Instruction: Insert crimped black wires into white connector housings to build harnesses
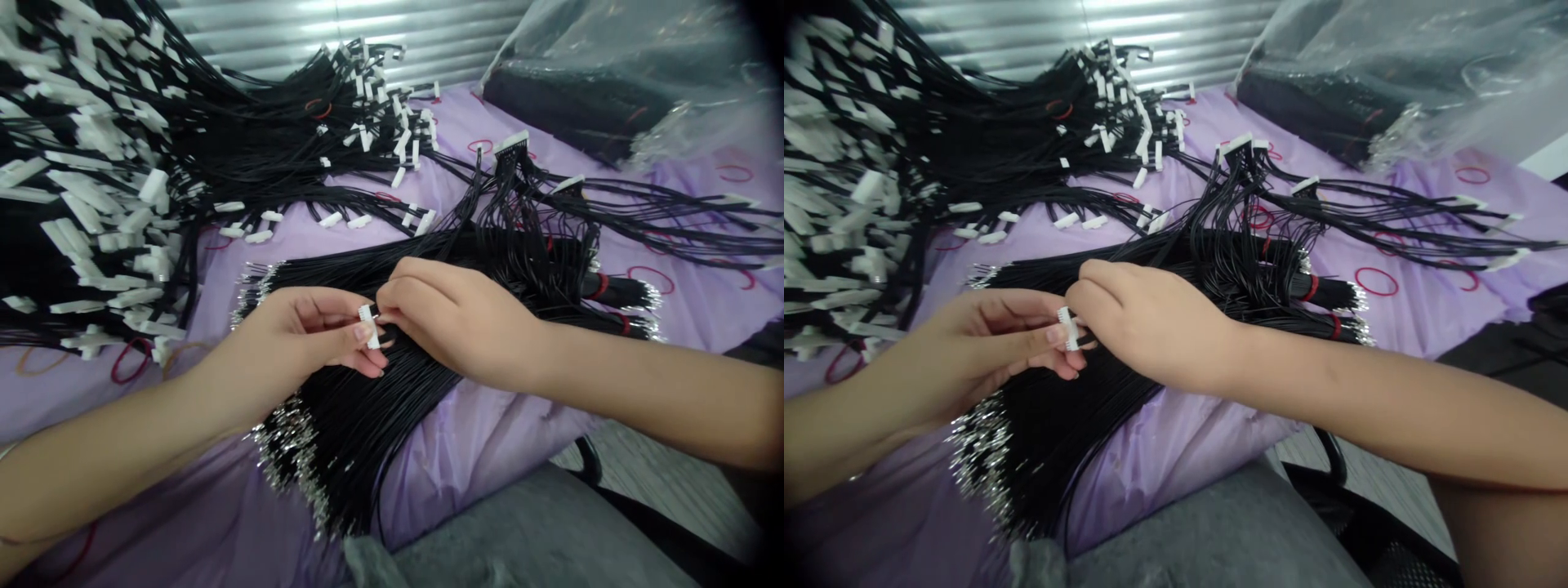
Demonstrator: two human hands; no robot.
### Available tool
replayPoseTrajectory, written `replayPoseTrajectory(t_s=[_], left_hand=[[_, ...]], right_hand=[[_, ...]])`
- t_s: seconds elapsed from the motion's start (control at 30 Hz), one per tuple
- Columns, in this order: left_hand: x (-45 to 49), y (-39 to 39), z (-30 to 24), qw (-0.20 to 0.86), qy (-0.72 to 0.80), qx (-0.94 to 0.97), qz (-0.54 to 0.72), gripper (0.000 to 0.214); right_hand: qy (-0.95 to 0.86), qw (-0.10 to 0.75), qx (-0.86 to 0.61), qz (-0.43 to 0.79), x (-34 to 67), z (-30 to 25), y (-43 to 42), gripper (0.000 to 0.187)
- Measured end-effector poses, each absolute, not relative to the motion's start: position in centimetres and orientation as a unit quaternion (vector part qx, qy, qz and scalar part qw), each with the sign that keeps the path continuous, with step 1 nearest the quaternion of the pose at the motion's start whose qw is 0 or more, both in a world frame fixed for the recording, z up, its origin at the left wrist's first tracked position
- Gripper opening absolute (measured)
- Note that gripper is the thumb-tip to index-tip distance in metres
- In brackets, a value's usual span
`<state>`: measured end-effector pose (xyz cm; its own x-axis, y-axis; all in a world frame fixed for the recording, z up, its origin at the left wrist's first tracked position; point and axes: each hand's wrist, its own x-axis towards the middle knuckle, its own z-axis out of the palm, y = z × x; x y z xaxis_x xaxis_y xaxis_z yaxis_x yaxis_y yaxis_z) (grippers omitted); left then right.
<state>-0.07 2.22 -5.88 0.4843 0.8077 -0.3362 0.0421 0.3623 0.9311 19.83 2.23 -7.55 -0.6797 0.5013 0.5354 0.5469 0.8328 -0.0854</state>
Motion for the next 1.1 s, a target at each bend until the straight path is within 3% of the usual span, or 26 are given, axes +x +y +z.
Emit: replayPoseTrajectory(t_s=[0.13, 0.23, 0.7, 1.1], left_hand=[[0.0, 1.7, -6.1, 0.714, 0.407, 0.48, 0.307, 0.019], [0.0, 1.4, -6.2, 0.699, 0.39, 0.503, 0.326, 0.01], [0.1, 0.9, -5.0, 0.603, 0.441, 0.551, 0.371, 0.013], [0.0, 1.4, -5.4, 0.588, 0.455, 0.572, 0.346, 0.013]], right_hand=[[-0.895, 0.317, -0.315, 0.007, 20.3, -6.9, 2.2, 0.018], [-0.897, 0.321, -0.303, 0.012, 20.4, -6.8, 2.2, 0.016], [-0.899, 0.343, -0.268, -0.042, 20.3, -6.6, 1.7, 0.012], [-0.896, 0.319, -0.31, 0.027, 20.0, -6.6, 1.5, 0.015]])
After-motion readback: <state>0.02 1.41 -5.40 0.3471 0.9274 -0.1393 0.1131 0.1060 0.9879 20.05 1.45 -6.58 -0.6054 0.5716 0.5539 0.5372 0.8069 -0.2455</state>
